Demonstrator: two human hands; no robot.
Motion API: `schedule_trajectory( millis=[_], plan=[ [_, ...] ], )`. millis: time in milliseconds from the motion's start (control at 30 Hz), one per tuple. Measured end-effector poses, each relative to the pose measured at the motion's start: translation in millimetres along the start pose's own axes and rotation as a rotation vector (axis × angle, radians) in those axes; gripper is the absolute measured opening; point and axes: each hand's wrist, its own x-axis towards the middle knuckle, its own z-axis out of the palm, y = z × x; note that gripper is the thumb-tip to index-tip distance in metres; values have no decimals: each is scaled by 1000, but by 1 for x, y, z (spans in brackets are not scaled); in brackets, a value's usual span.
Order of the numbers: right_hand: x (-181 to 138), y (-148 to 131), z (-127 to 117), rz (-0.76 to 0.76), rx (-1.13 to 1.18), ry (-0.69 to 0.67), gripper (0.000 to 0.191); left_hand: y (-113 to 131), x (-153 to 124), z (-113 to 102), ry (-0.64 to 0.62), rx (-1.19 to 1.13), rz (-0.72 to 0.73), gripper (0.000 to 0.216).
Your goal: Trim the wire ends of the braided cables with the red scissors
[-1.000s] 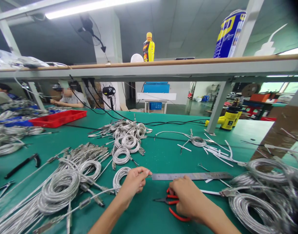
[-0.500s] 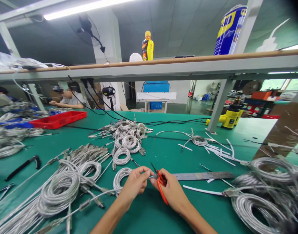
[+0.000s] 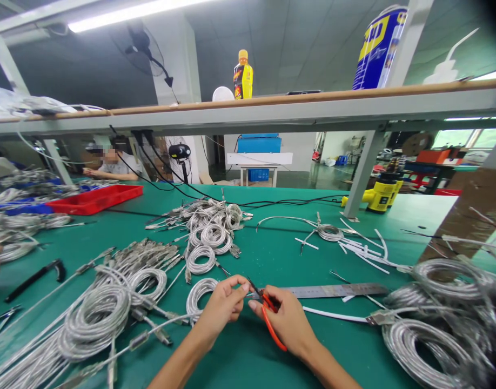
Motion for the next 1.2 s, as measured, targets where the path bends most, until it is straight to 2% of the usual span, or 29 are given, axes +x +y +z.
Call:
schedule_trajectory(
  millis=[400,833,1200],
  plan=[
    [0,-5,-5,-24,-174,64,28,1,-2,1,1,9,4,32],
    [0,-2,-3,-23,-188,13,34,3,-3,2,-9,14,14,29],
    [3,-2,-1,-55,-340,-10,40,4,-3,1,-8,11,1,29]
  ],
)
